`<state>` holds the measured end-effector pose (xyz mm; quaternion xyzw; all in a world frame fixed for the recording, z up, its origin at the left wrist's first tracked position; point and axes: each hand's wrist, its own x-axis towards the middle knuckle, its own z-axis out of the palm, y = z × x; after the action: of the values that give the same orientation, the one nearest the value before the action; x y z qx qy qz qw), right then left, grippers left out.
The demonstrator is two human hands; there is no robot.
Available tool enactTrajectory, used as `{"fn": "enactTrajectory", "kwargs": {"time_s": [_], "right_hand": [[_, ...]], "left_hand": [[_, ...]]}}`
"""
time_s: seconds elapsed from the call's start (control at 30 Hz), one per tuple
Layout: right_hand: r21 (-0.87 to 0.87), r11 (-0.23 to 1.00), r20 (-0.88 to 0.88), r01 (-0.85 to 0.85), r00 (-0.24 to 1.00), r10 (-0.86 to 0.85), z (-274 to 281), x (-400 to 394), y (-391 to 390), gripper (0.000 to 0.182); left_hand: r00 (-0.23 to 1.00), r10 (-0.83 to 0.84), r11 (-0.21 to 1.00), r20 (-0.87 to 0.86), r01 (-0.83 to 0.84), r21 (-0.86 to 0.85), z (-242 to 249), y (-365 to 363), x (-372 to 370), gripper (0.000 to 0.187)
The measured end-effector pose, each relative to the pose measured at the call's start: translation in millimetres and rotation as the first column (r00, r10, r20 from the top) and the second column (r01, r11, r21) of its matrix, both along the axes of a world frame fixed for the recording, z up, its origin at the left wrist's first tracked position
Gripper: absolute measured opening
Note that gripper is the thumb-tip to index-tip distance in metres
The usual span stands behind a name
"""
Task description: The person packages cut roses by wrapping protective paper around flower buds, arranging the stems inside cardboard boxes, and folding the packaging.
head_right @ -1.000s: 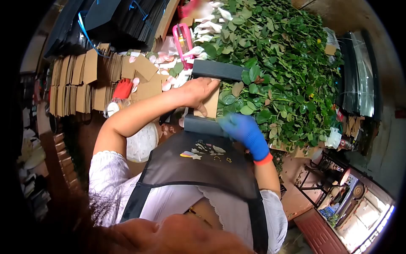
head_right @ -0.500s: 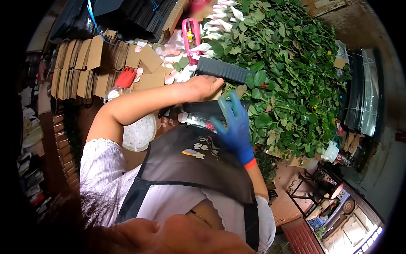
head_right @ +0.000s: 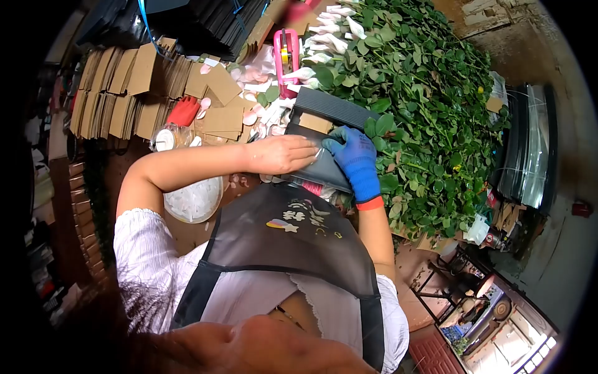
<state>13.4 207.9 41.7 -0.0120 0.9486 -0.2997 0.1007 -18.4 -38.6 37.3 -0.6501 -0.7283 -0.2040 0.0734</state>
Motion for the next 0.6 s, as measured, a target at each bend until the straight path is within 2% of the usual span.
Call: {"fn": "enactTrajectory", "kwargs": {"time_s": [0.03, 0.13, 0.23, 0.3, 0.37, 0.43, 0.47, 0.5, 0.53, 0.57, 0.6], "right_hand": [[0.020, 1.000, 0.030, -0.009, 1.000, 0.008, 6, 0, 0, 0.025], [0.070, 0.996, -0.132, -0.054, 0.989, 0.063, 19, -1, -3, 0.025], [0.020, 0.993, -0.574, -0.119, 0.812, 0.109, 60, -33, -16, 0.025], [0.193, 0.980, -0.481, -0.051, 0.866, 0.139, 43, -53, -9, 0.025], [0.240, 0.961, -0.366, -0.136, 0.904, 0.219, 36, -55, -5, 0.027], [0.146, 0.924, -0.226, -0.355, 0.897, 0.380, 35, -43, -1, 0.031], [0.238, 0.904, -0.187, -0.355, 0.897, 0.401, 40, -27, -12, 0.031], [0.345, 0.860, -0.222, -0.376, 0.858, 0.464, 40, -15, -21, 0.024], [0.404, 0.846, -0.201, -0.348, 0.868, 0.453, 35, -4, -25, 0.025], [0.463, 0.826, -0.185, -0.322, 0.876, 0.445, 35, 3, -32, 0.025], [0.554, 0.744, -0.031, -0.373, 0.884, 0.467, 37, 8, -39, 0.030]], "left_hand": [[1.000, 0.008, 1.000, -0.008, -0.007, 0.028, -7, -5, 4, 0.041], [0.997, 0.052, 0.995, 0.057, -0.057, 0.086, -25, -3, 7, 0.043], [0.993, 0.079, 0.984, 0.091, -0.092, 0.152, -32, 5, 9, 0.041], [0.992, 0.082, 0.980, 0.093, -0.097, 0.176, -35, 7, 10, 0.040], [0.993, 0.092, 0.974, 0.076, -0.106, 0.202, -33, 7, 10, 0.037], [0.994, 0.099, 0.968, 0.055, -0.108, 0.228, -35, 8, 11, 0.037], [0.991, 0.092, 0.970, 0.096, -0.111, 0.218, -34, 8, 11, 0.037], [0.987, 0.080, 0.973, 0.137, -0.107, 0.206, -34, 9, 10, 0.036], [0.990, 0.076, 0.965, 0.119, -0.103, 0.243, -36, 10, 10, 0.031], [0.986, 0.075, 0.975, 0.150, -0.104, 0.195, -34, 10, 10, 0.029], [0.979, 0.077, 0.984, 0.189, -0.106, 0.146, -32, 9, 12, 0.027]]}}
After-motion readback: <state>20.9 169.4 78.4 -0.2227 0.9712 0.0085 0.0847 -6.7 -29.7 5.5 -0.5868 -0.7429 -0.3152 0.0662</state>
